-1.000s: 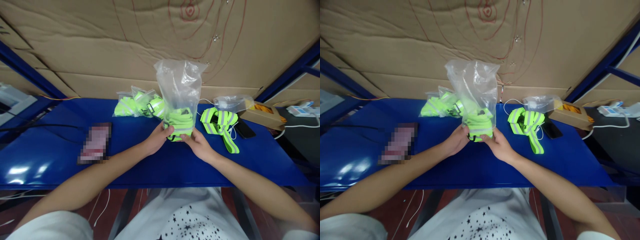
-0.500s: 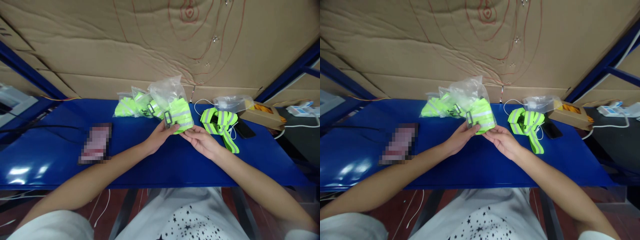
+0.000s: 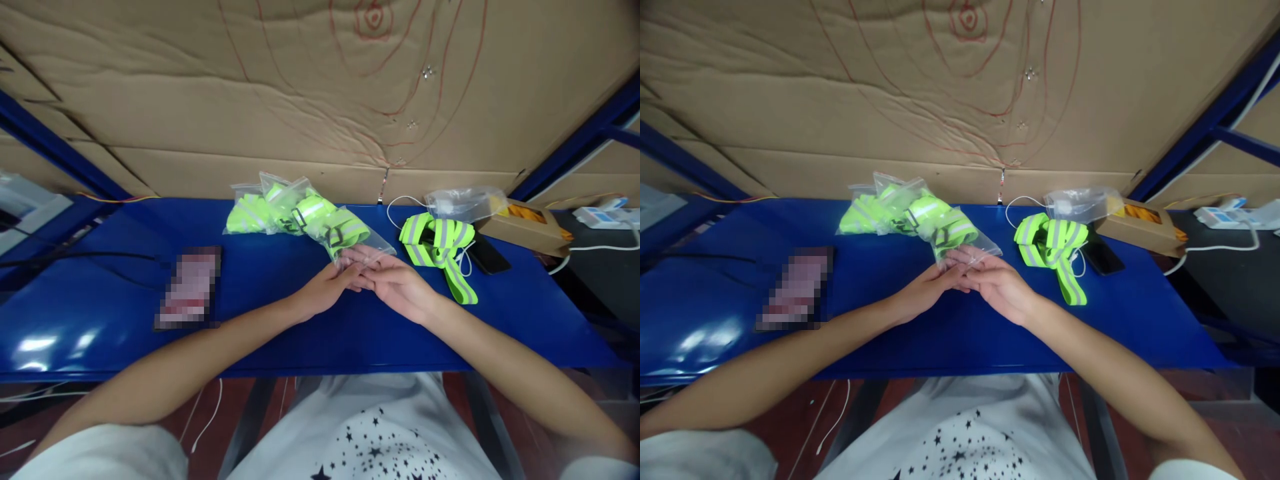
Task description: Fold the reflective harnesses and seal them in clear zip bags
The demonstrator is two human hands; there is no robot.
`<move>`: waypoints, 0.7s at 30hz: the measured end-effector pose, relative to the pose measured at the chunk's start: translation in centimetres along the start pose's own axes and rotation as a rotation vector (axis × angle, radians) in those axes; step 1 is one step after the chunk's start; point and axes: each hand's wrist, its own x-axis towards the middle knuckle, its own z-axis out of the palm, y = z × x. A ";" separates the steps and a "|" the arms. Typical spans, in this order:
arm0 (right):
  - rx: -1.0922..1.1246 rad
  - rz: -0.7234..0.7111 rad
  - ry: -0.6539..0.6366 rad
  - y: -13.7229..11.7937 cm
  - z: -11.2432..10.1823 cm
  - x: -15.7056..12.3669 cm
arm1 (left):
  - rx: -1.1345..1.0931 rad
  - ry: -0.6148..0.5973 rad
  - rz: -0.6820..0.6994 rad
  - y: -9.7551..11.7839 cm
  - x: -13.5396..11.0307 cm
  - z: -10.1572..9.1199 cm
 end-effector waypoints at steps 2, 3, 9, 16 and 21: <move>-0.130 -0.006 0.011 -0.5 -0.2 -0.2 | 0.013 -0.019 -0.006 0.2 0.0 0.0; -0.258 -0.038 0.045 -0.8 -0.4 -0.5 | 0.019 -0.027 -0.005 0.4 0.0 0.0; -1.295 -0.866 0.195 -2.7 -0.7 -2.7 | -0.001 0.044 0.054 2.1 -0.1 -0.5; -1.483 -0.911 0.226 -3.1 -0.3 -2.8 | 0.276 -0.044 0.294 3.2 -1.6 -1.8; -1.392 -0.824 0.365 -3.3 -1.0 -2.2 | 0.763 0.081 0.575 3.3 -1.8 -3.1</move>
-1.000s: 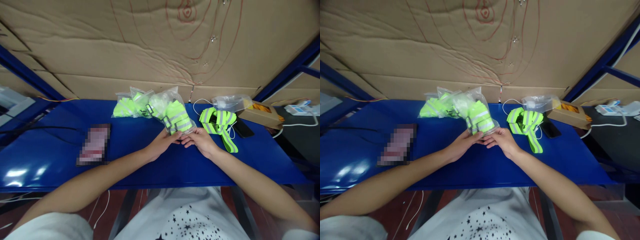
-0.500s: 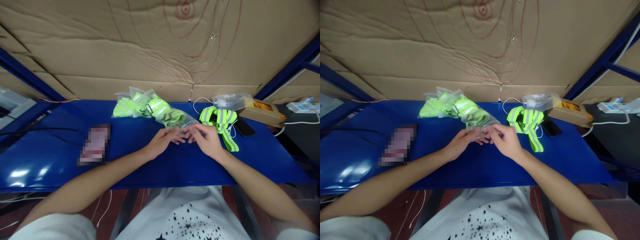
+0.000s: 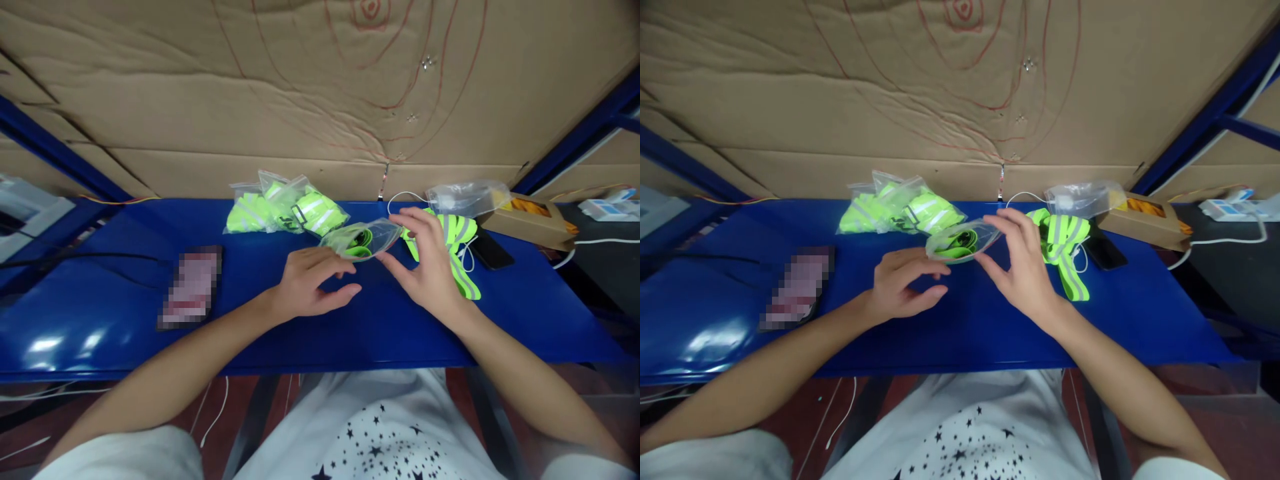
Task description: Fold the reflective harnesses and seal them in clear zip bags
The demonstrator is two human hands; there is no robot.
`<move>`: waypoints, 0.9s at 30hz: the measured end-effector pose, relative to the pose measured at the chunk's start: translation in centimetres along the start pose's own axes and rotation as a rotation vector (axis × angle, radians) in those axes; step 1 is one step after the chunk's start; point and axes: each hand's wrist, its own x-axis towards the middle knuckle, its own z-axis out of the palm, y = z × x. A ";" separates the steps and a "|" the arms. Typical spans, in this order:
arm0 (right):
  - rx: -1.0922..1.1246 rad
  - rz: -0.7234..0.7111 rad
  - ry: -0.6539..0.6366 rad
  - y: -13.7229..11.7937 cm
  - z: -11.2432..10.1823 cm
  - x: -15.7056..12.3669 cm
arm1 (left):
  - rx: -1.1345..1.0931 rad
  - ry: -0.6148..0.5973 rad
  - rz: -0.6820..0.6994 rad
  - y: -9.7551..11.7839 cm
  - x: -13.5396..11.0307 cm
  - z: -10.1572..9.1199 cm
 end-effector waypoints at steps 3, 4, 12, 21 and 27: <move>0.087 0.117 -0.031 0.9 0.6 -0.1 | 0.105 0.285 0.012 -1.2 0.9 0.4; 0.146 0.159 -0.057 1.2 0.9 -0.1 | 0.096 0.345 0.023 -1.5 1.2 0.6; 0.687 0.333 -0.119 1.0 0.2 0.3 | -0.210 0.240 -0.072 0.2 1.4 0.6; 0.733 0.678 -0.257 1.1 0.5 0.8 | -1.045 0.043 -0.630 -1.3 2.0 2.3; 0.759 0.800 -0.334 2.6 1.1 1.1 | -1.074 0.016 -0.697 -2.2 1.9 2.6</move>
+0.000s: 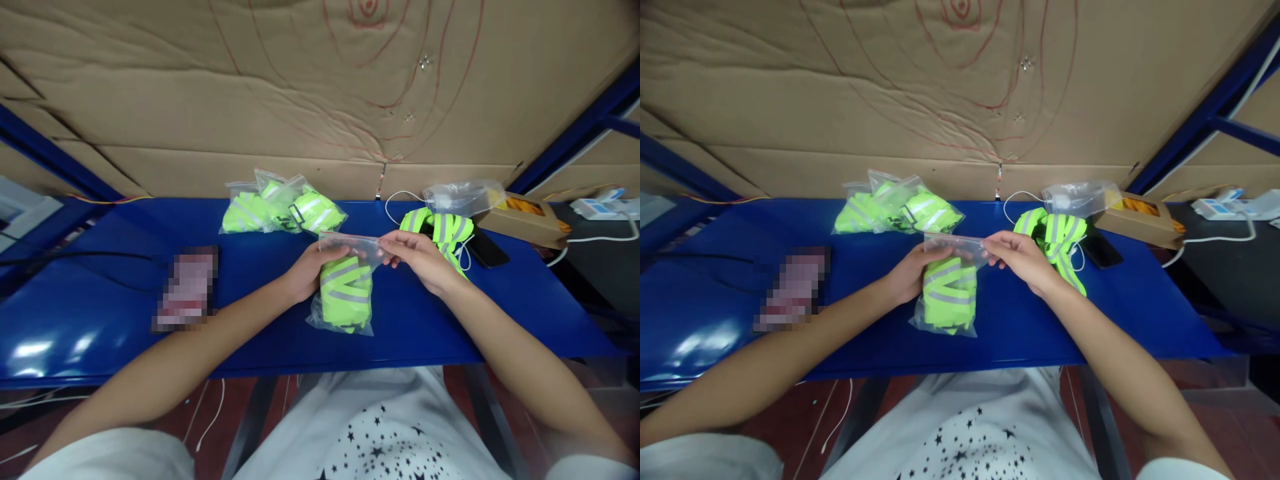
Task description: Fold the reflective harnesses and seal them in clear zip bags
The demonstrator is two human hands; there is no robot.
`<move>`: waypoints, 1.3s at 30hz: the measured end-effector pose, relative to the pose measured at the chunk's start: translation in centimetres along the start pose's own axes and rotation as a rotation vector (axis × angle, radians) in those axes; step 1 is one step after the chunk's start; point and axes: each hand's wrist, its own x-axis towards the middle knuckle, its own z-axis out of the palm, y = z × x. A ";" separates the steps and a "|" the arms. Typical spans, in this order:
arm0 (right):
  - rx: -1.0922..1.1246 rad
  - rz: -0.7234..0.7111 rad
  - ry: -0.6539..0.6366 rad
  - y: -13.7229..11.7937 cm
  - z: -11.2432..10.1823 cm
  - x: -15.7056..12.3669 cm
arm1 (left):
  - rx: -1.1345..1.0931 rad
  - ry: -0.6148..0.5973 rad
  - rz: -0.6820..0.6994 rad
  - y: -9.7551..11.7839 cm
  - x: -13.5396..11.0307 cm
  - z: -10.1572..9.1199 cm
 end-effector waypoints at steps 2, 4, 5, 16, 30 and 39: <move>0.006 0.021 0.023 0.2 -0.1 0.2 | -0.027 0.025 0.002 -0.1 0.0 0.0; 0.013 0.042 0.051 0.4 0.0 0.4 | -0.048 0.034 -0.009 -0.2 0.1 0.1; 0.016 0.050 0.062 0.5 0.1 0.4 | -0.055 0.041 -0.013 -0.2 0.1 0.1; -0.045 0.054 0.131 1.0 0.3 0.5 | -0.052 0.053 0.032 -0.5 0.1 0.2; -0.138 -0.027 0.123 1.2 0.8 0.5 | 0.005 0.079 0.033 -0.7 -0.1 0.6; -0.160 -0.053 0.078 1.2 1.0 0.1 | 0.030 0.030 0.023 -0.6 -0.2 0.7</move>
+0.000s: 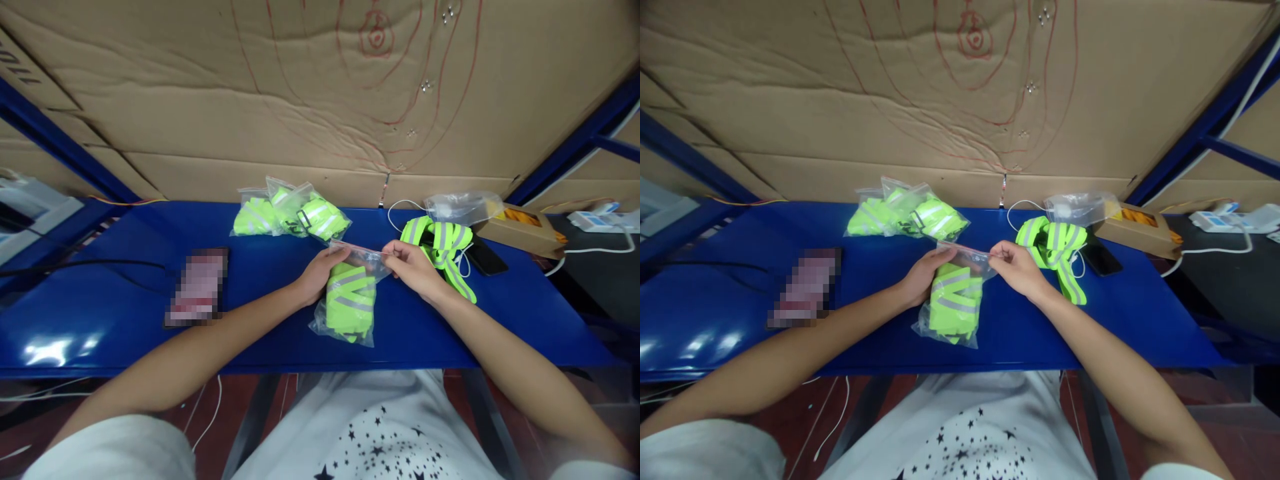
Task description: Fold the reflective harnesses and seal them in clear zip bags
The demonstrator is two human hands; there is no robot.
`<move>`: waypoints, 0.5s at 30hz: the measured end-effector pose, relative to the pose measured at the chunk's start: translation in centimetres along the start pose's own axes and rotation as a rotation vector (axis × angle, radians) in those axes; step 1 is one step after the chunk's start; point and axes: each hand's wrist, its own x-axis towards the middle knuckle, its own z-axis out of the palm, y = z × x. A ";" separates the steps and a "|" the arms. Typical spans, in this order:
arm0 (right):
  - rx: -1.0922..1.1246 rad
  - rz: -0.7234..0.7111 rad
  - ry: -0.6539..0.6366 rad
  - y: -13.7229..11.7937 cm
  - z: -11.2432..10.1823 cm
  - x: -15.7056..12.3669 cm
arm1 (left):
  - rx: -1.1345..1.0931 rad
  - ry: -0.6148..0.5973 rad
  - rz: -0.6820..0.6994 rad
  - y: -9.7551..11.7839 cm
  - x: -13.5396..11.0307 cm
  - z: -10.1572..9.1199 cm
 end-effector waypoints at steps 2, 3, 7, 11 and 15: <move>-0.004 -0.002 -0.010 0.1 0.0 -0.1 | 0.005 -0.004 0.000 0.0 0.0 0.0; -0.006 -0.003 -0.018 0.2 0.0 -0.1 | 0.007 0.000 -0.002 -0.1 0.0 0.0; -0.008 -0.007 -0.063 0.5 0.1 -0.1 | 0.023 0.009 0.002 -0.2 0.0 -0.1; 0.007 -0.002 -0.090 0.6 0.2 -0.1 | 0.052 -0.022 -0.001 -0.4 0.1 -0.3; 0.030 0.015 -0.132 0.7 0.3 0.0 | 0.075 -0.021 -0.007 -0.5 0.1 -0.4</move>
